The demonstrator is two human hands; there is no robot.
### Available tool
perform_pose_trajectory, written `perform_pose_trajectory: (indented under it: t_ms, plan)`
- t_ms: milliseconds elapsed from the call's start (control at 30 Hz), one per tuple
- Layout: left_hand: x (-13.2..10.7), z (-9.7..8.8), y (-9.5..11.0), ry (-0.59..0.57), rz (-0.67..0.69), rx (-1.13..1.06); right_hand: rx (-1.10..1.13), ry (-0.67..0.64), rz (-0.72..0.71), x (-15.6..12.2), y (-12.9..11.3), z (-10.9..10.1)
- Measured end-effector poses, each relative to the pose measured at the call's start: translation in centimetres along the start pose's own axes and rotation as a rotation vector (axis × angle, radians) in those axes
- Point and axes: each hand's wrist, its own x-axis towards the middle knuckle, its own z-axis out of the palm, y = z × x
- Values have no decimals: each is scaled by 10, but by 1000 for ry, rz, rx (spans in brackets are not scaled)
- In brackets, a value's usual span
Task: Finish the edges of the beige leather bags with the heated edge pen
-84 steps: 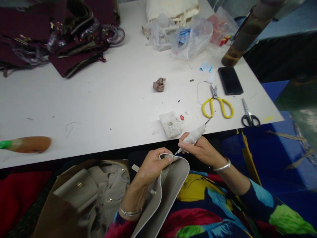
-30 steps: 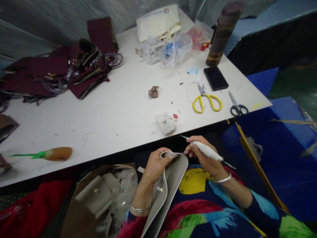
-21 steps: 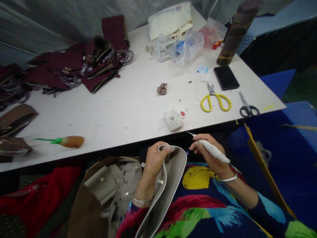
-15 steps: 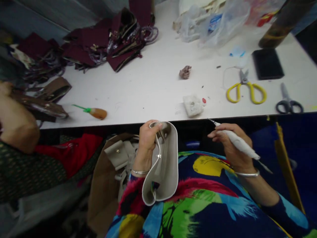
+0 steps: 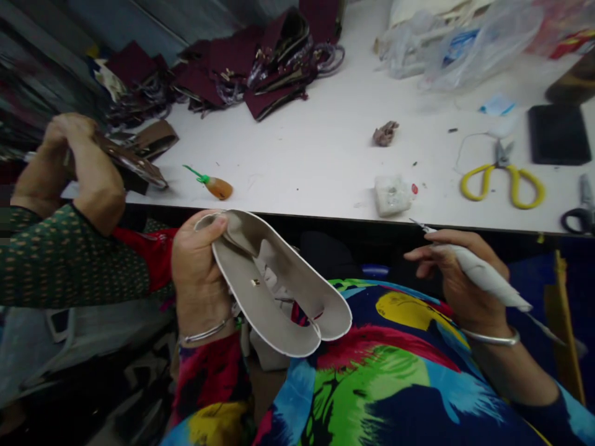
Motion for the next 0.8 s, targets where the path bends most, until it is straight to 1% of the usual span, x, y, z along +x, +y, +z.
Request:
perform_pose_trajectory:
  t_ms: [67,133,233,300,333,433,533,667,800]
  plan:
    - [-8,-6,15,28,5,4,-4,-59,-14,2,-10,4]
    - [-18,-5,20,60,4,12,-26,-123,-49,1,-17,9]
    - [-33,5,10,107,31,-3,-113,-195,-199,-2,-18,16]
    - [-40,13,-3,118,53,-41,-181,-212,-298,-4,-12,18]
    - [-43,17,-9,121,58,-61,-206,-222,-319,-5,-7,18]
    - [-49,27,-22,137,37,-101,-230,-248,-309,-7,9,18]
    - [-55,34,-27,131,16,-116,-235,-241,-298,-9,17,18]
    - [-64,38,-29,134,19,-111,-286,-238,-331,-6,16,22]
    - [-72,38,-32,158,9,-89,-333,-258,-350,-4,11,27]
